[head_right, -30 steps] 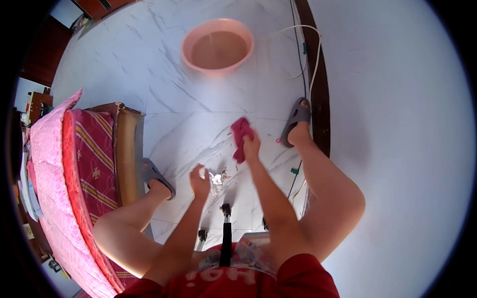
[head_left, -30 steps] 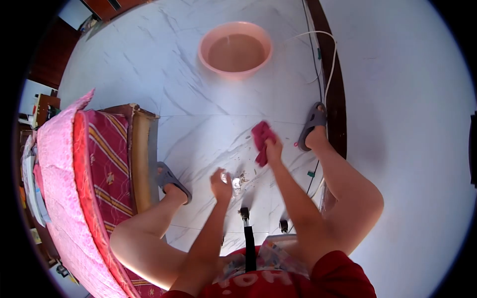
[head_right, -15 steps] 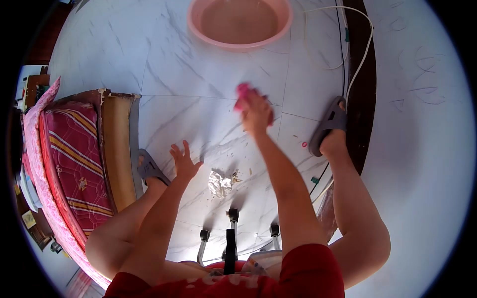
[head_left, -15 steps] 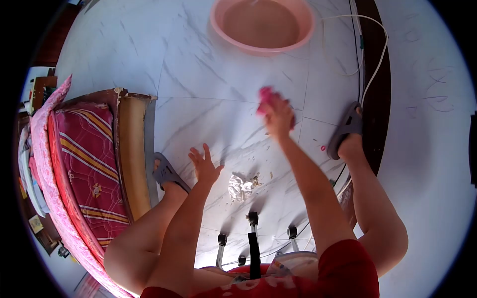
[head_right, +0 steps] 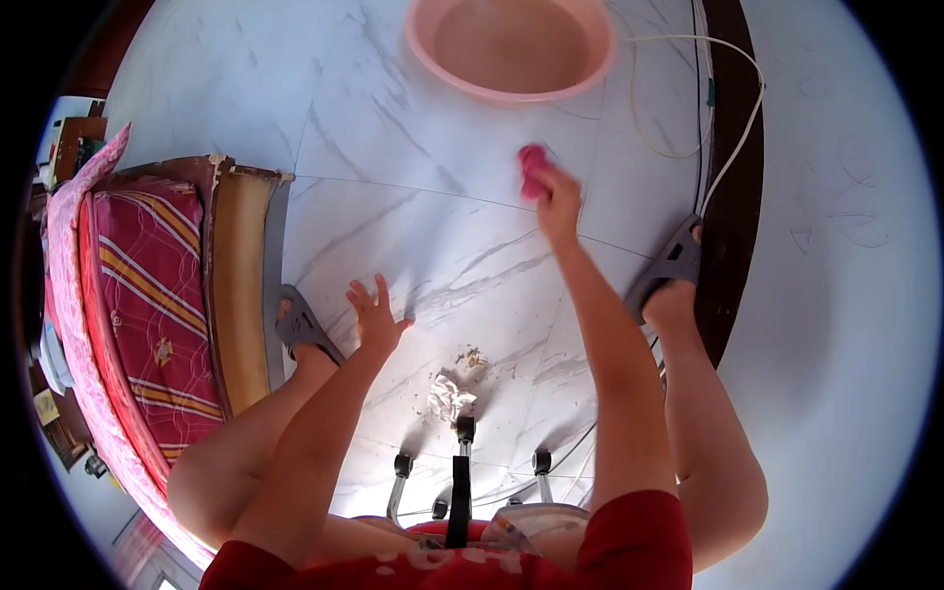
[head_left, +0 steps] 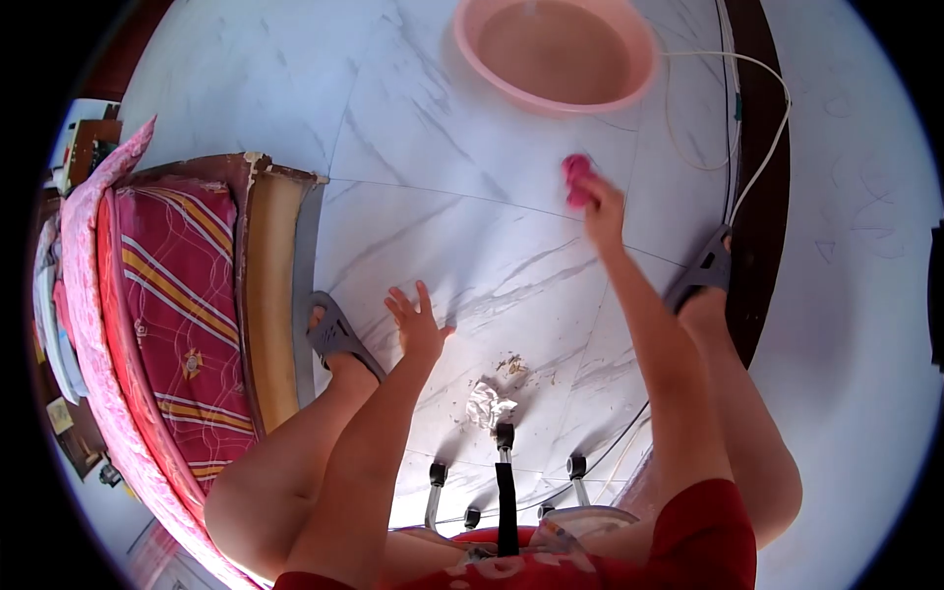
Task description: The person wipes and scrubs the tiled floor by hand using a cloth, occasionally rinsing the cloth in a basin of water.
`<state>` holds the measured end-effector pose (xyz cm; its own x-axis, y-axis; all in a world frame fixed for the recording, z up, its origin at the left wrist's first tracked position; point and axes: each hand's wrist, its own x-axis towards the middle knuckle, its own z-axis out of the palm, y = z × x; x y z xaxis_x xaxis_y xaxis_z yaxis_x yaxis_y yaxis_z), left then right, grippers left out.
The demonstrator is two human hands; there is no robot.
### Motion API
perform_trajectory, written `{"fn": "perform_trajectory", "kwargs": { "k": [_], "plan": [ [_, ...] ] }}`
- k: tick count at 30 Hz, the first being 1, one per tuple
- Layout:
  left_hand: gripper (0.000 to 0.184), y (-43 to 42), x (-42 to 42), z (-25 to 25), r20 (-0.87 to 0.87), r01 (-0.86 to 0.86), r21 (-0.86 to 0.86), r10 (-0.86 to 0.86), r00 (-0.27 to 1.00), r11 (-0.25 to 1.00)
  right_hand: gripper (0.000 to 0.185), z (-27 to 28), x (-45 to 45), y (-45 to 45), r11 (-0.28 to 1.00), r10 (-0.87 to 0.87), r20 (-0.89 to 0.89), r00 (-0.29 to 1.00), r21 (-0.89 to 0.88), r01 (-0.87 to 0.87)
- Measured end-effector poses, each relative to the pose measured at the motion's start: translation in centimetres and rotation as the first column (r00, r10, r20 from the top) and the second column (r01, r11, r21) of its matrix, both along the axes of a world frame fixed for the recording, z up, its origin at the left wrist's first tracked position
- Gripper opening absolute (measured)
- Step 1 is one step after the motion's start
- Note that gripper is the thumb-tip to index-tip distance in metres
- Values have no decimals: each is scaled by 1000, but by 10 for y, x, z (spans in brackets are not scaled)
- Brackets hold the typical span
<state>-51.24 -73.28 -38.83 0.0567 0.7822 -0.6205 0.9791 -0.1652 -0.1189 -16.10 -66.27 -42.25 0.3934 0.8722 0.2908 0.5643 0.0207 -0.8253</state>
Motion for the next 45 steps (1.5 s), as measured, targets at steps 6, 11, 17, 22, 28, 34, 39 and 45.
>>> {"fn": "perform_trajectory", "kwargs": {
  "k": [6, 11, 17, 22, 28, 34, 39, 45],
  "plan": [
    [113, -3, -5, -11, -77, 159, 87, -153, 985, 983, 26, -29, -83, 43, 969, 11, 283, 959, -242, 60],
    [116, -2, -8, -13, 41, 45, 20, -46, 998, 999, 18, 2, -183, -99, 598, 763, 123, 635, -506, -621],
    [133, -5, -9, -18, 17, 81, 69, -82, 996, 994, 10, 43, -120, -161, 748, 550, -424, 720, -133, -650],
    [132, -2, -9, -14, -31, 172, 53, -171, 985, 984, 37, 13, 66, -69, 993, 67, -3, 998, -96, -67],
    [131, 3, -2, -8, -205, 309, -88, -321, 925, 947, 31, -12, -18, -146, 928, -168, 486, 858, -215, 304],
    [131, 3, -3, -7, -186, 219, -48, -224, 957, 975, 15, 24, -210, -275, 880, 323, -1, 946, -366, -301],
    [132, 3, -4, -7, -187, 274, -33, -276, 943, 961, 18, 40, -143, -174, 990, 101, 20, 995, -101, -99],
    [135, 4, -2, -7, -205, 264, -43, -268, 941, 963, 35, 22, 62, -106, 816, -202, 606, 769, -330, 475]
  ]
}}
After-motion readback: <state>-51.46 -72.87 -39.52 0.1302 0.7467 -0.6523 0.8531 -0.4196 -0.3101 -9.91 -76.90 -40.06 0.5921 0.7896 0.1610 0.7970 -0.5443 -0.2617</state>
